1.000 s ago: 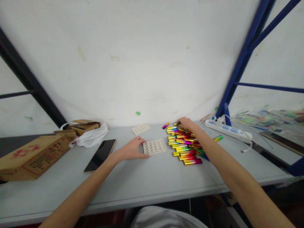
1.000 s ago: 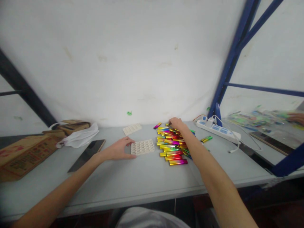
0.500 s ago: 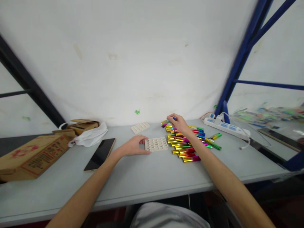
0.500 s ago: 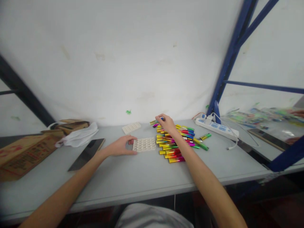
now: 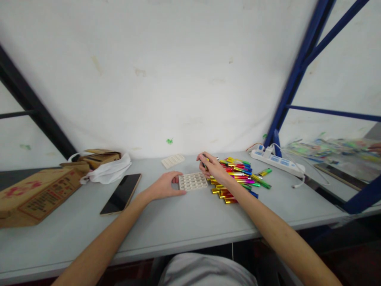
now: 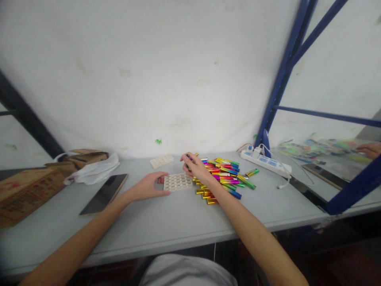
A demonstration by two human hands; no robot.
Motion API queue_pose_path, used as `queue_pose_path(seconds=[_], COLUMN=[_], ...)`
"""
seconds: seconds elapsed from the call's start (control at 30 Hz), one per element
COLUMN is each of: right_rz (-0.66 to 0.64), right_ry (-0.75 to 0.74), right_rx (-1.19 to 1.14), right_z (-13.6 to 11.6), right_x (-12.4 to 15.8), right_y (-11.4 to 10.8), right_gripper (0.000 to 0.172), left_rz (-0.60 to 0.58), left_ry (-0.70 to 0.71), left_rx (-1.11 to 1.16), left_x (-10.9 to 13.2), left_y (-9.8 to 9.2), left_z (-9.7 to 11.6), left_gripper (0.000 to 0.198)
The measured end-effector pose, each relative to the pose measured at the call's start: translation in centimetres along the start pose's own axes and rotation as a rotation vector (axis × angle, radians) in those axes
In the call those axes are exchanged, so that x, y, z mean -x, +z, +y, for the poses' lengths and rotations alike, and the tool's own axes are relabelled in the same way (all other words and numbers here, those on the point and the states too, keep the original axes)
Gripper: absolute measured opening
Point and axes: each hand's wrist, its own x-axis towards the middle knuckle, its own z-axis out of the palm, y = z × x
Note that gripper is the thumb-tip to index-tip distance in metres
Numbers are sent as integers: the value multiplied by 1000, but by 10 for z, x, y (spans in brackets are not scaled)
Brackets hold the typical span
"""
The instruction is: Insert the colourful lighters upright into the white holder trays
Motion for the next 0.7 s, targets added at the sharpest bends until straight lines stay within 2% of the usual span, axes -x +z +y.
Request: queue_pose_path(seconds=[0.07, 0.2, 0.27, 0.4, 0.7], right_rz=[11, 20, 68, 176, 153], right_ry=[52, 191, 221, 246, 219], right_rx=[-46, -120, -109, -35, -35], right_z=[0, 6, 9, 12, 22], right_x=[1, -1, -2, -2, -3], right_y=[5, 13, 16, 18, 16], right_gripper=[41, 57, 62, 57, 43], left_rz=[-4, -10, -13, -2, 5], left_ry=[-5, 4, 10, 13, 2], left_rx=[1, -2, -7, -14, -50], left_x=[0, 0, 0, 0, 0], left_y=[0, -1, -1, 0, 0], left_z=[0, 1, 2, 2, -1], left_gripper=[66, 65, 62, 62, 68])
